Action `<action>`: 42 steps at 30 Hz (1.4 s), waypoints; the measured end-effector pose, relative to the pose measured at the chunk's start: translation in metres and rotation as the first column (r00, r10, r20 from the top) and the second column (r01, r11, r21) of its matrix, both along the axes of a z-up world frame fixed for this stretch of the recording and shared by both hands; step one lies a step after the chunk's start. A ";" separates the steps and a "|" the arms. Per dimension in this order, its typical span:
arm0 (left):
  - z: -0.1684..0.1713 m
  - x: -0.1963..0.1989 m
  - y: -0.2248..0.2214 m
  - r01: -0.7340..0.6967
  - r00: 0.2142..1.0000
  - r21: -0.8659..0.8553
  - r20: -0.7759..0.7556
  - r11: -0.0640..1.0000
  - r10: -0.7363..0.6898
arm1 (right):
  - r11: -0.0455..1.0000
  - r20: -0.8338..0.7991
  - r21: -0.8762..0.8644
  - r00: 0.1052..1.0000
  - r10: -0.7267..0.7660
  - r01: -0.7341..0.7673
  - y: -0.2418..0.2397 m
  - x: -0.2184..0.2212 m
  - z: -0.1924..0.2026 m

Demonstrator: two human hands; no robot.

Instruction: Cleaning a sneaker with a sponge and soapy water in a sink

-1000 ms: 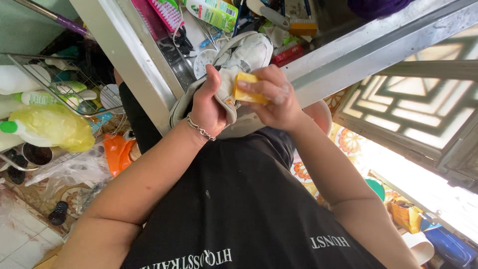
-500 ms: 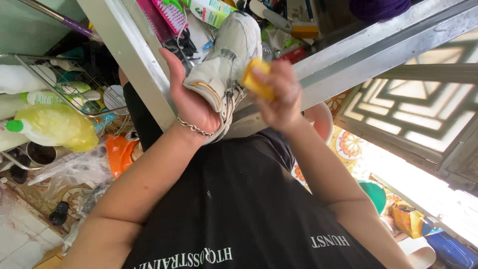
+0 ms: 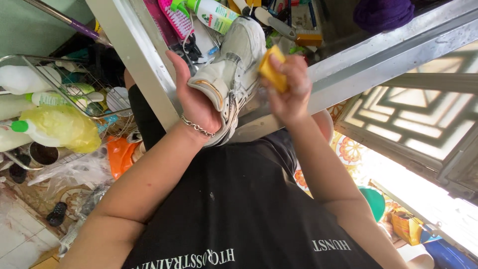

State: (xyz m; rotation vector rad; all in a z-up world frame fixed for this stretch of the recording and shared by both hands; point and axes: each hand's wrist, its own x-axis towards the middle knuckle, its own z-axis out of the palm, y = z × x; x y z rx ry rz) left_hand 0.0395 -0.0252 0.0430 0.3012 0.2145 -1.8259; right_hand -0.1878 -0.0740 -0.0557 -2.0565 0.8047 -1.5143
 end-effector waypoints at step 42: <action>0.009 0.002 0.019 -0.033 0.987 0.208 0.161 0.978 -0.001 | 0.988 -0.067 0.130 0.994 0.086 -0.077 0.008 0.004 0.036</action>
